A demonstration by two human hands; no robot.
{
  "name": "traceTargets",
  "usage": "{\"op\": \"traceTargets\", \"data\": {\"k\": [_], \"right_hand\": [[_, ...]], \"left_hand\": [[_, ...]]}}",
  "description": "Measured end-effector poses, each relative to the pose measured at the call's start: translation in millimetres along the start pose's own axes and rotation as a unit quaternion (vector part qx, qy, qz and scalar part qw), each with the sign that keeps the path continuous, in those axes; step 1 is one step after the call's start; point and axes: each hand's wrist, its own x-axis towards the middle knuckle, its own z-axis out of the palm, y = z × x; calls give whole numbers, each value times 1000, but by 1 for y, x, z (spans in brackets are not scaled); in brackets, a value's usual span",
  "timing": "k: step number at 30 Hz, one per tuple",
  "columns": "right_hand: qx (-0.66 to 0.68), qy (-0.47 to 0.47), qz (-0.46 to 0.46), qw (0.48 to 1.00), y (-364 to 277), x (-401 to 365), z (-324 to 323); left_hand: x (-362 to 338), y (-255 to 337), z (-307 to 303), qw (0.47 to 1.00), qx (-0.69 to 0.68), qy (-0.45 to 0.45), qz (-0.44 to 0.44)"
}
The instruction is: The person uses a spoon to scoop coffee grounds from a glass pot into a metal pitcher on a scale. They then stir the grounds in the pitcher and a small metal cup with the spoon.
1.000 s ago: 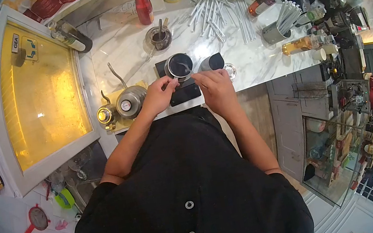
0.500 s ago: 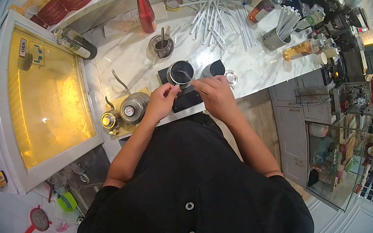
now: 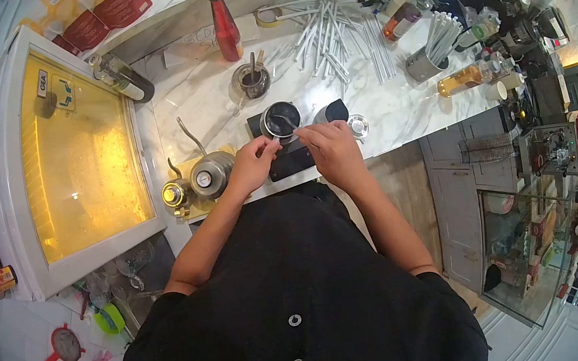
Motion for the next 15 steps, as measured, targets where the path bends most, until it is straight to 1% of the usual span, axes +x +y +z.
{"op": "traceTargets", "data": {"k": [2,5,9,11,15], "right_hand": [[-4,6,25,1000,0,2,0],[-8,8,35,999,5,-4,-1],[4,11,20,1000,1,-7,-2],[5,-1,6,1000,-1,0,-1],[-10,-8,22,1000,2,3,-6]], "left_hand": [[0,-2,3,1000,-13,13,9],[1,-5,4,999,-26,28,21],[-1,-2,3,999,-16,30,24],[0,-4,4,999,-24,31,29],[0,-7,6,998,-34,40,41]]}}
